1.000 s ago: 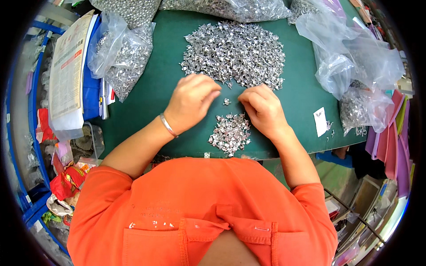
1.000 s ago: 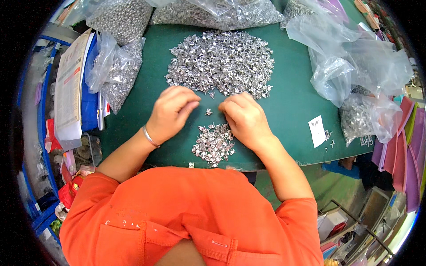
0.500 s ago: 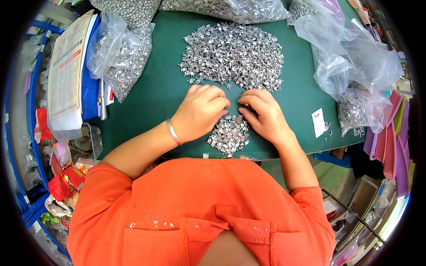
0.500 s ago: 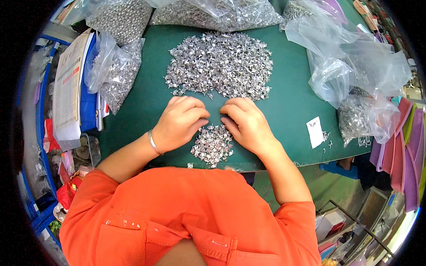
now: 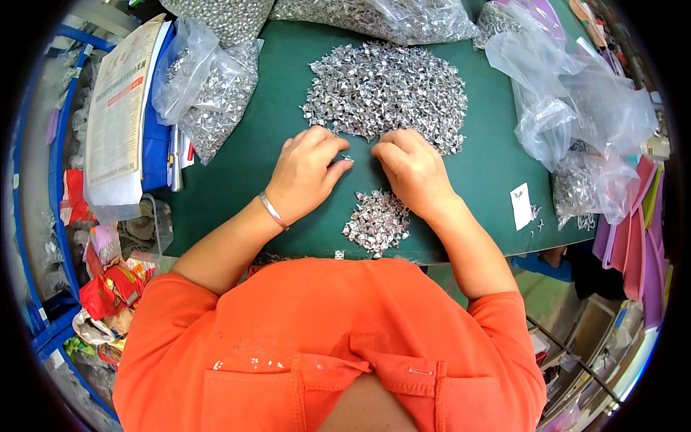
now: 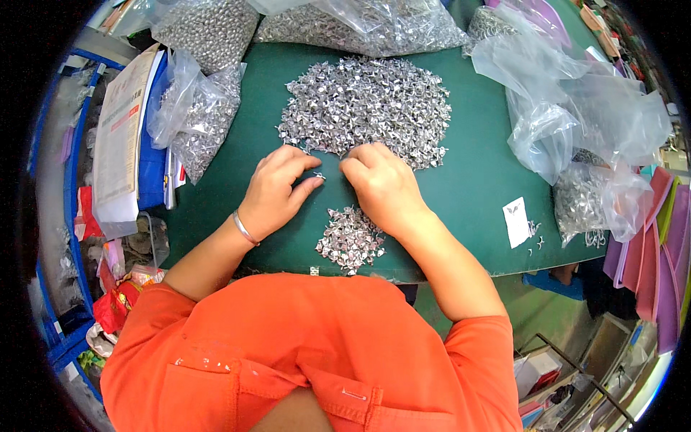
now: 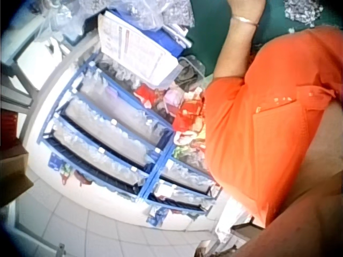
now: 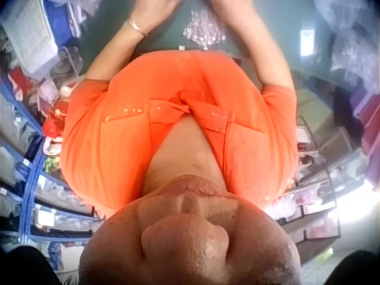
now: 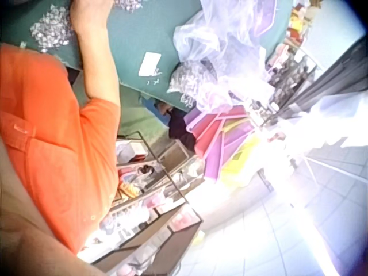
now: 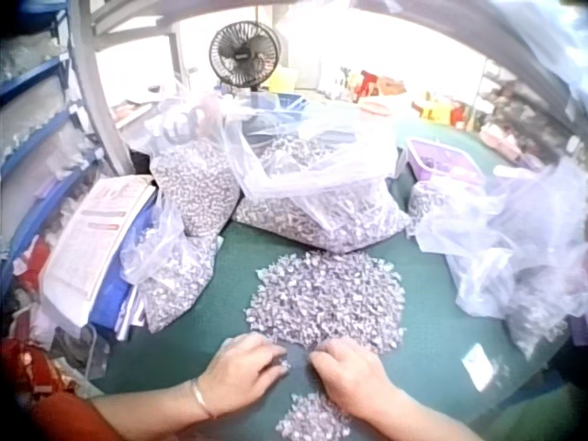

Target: The person sorts small silver metal fasteners on a green table, picking them up one by one and placing them into a separate pile. The hands repeatedly reach into a large pile, select individual pieces, and move them to a smaller pile on the right.

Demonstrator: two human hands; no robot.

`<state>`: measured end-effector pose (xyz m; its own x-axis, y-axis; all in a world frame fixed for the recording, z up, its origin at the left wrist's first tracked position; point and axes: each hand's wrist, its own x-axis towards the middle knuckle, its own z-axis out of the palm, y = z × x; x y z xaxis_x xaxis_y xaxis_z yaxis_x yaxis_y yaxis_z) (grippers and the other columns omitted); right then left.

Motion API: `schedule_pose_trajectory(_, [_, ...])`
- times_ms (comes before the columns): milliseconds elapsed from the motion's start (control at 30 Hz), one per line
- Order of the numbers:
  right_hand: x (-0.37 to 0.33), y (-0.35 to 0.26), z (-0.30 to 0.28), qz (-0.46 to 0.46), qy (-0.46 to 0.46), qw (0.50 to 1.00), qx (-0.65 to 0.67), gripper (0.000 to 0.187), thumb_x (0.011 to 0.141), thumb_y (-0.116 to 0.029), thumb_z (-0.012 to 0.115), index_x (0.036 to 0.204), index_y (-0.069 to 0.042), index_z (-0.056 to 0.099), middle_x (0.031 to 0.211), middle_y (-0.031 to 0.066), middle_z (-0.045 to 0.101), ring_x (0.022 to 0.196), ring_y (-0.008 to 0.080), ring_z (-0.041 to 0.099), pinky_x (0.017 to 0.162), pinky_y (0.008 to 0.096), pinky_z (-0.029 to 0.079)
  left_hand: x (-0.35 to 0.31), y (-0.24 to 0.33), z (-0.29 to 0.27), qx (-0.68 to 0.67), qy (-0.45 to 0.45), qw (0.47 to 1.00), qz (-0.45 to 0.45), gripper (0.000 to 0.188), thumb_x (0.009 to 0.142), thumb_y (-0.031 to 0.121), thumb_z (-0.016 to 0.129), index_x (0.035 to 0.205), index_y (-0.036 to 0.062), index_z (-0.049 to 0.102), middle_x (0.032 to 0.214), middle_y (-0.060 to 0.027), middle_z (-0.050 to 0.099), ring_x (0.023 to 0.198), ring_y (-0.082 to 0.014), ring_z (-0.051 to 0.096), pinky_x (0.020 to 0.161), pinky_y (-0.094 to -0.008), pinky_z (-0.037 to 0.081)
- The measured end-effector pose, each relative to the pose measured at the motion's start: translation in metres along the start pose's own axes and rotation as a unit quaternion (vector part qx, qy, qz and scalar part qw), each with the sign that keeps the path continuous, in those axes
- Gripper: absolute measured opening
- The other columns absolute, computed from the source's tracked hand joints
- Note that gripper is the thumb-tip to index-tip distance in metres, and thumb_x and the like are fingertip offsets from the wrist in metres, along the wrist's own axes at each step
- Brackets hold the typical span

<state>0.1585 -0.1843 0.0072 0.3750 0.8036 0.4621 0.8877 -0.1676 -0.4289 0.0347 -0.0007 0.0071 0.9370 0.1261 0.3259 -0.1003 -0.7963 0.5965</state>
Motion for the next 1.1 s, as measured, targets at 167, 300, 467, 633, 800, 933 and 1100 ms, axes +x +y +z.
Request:
schedule_pose_trajectory(167, [-0.011,0.001,-0.017,0.043,-0.044,0.994,0.092,0.017,0.08,0.003,0.069,0.095,-0.005,0.068,0.094,0.01,0.068,0.089,0.0308,0.066,0.076,0.0411,0.055,0.0,-0.001,0.003,-0.034,-0.016,0.999,0.008,0.012,0.084,0.003,0.075,0.093,0.004,0.067,0.091,-0.0093,0.065,0.084,-0.0312,0.064,0.076,-0.0393,0.052])
schedule_pose_trajectory(300, [-0.011,0.001,-0.016,0.065,0.022,0.995,0.075,0.016,0.081,0.001,0.071,0.095,-0.006,0.068,0.096,0.0102,0.069,0.09,0.0307,0.066,0.076,0.0409,0.055,0.001,0.009,0.008,-0.116,0.002,0.993,0.008,0.013,0.082,-0.002,0.073,0.092,0.0047,0.067,0.094,-0.0096,0.067,0.085,-0.0308,0.066,0.075,-0.0371,0.053])
schedule_pose_trajectory(467, [-0.012,-0.004,-0.005,-0.005,-0.048,0.998,0.038,0.019,0.078,-0.001,0.073,0.095,-0.005,0.067,0.094,0.0078,0.066,0.088,0.0308,0.064,0.078,0.0411,0.054,-0.002,0.019,0.011,-0.102,-0.052,0.986,0.12,0.013,0.083,0.001,0.076,0.093,0.0035,0.069,0.096,-0.0104,0.07,0.089,-0.0301,0.068,0.081,-0.0377,0.054])
schedule_pose_trajectory(633, [-0.03,-0.005,-0.038,0.052,-0.096,0.975,0.193,0.027,0.081,-0.008,0.077,0.105,-0.002,0.069,0.107,0.0105,0.069,0.1,0.0317,0.066,0.085,0.0398,0.054,-0.006,0.019,-0.022,-0.147,-0.122,0.981,0.014,0.035,0.077,0.014,0.085,0.107,0.003,0.068,0.103,-0.0127,0.066,0.089,-0.0301,0.067,0.081,-0.0377,0.053])
schedule_pose_trajectory(800, [-0.063,-0.011,-0.052,0.057,-0.128,0.982,0.13,0.081,0.077,-0.039,0.084,0.139,0.002,0.052,0.145,0.0237,0.053,0.133,0.0419,0.051,0.111,0.0492,0.043,-0.022,0.021,-0.023,-0.05,-0.246,0.967,0.039,0.078,0.065,0.023,0.091,0.131,0.0023,0.055,0.116,-0.0152,0.056,0.1,-0.035,0.063,0.084,-0.0412,0.055])
schedule_pose_trajectory(933, [-0.064,-0.036,-0.027,0.02,-0.19,0.979,0.077,0.105,0.074,-0.053,0.081,0.148,0.007,0.038,0.157,0.0269,0.036,0.145,0.0449,0.036,0.119,0.0543,0.032,-0.028,0.034,0.002,-0.14,-0.201,0.969,-0.012,0.063,0.071,0.012,0.089,0.124,0.0023,0.055,0.108,-0.0134,0.06,0.088,-0.0278,0.068,0.075,-0.0364,0.057])
schedule_pose_trajectory(1100, [-0.038,-0.044,0.01,-0.002,-0.053,0.999,0.011,0.073,0.08,-0.027,0.08,0.14,0.002,0.05,0.125,0.0158,0.059,0.111,0.0335,0.058,0.091,0.0475,0.048,-0.028,0.032,0.003,-0.276,-0.113,0.933,-0.201,0.043,0.082,0.007,0.082,0.116,0.0013,0.056,0.102,-0.0102,0.068,0.082,-0.0159,0.069,0.071,-0.0308,0.058])
